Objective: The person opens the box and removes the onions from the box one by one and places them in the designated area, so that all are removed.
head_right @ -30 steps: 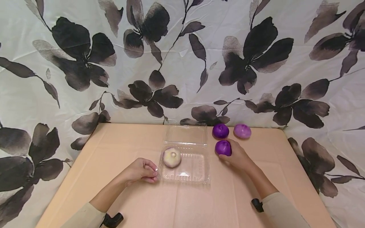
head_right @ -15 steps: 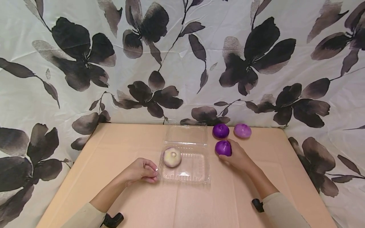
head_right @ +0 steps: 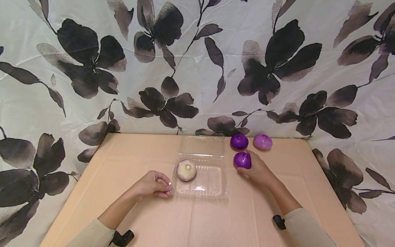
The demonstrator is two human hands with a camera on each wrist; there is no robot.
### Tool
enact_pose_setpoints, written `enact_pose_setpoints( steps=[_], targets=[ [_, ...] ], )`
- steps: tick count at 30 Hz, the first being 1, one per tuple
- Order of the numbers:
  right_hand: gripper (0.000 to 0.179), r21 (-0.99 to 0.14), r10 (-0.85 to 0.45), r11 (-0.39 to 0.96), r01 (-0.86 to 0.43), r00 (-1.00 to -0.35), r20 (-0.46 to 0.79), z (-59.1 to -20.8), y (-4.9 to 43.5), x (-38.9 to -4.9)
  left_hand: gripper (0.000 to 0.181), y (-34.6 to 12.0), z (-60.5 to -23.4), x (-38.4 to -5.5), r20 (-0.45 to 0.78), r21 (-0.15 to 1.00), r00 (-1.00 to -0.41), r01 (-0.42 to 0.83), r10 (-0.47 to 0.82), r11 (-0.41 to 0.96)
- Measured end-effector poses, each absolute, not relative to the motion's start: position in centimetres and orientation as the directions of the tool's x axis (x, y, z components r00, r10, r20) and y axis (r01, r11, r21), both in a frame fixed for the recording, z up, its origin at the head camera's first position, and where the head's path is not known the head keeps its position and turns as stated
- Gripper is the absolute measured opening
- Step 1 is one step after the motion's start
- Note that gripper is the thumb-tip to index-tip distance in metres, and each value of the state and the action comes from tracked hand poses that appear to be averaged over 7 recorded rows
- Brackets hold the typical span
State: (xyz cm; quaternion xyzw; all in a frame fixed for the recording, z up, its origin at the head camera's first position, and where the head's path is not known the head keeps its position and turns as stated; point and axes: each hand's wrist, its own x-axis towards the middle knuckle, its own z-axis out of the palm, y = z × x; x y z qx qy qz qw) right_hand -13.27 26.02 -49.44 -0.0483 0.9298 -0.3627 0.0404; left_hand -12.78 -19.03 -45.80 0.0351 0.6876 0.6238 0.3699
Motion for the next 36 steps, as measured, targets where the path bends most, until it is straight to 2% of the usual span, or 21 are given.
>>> enact_pose_setpoints(
  steps=[14,30,36],
  targets=[
    [0.091,-0.68,-0.096,0.733,-0.019,-0.993,-0.076,-48.6,25.2,-11.8,0.021,-19.8,-45.3,-12.4,-0.468,0.882,-0.708,-0.409,0.529,0.232],
    [0.091,-0.697,-0.084,0.717,-0.015,-0.994,-0.065,-48.1,24.4,-10.1,0.02,-20.8,-45.0,-12.0,-0.469,0.882,-0.698,-0.407,0.542,0.239],
    [0.089,-0.685,-0.076,0.728,-0.025,-0.996,-0.044,-46.8,24.1,-9.3,0.018,-21.1,-44.9,-11.8,-0.471,0.88,-0.695,-0.409,0.543,0.241]
  ],
)
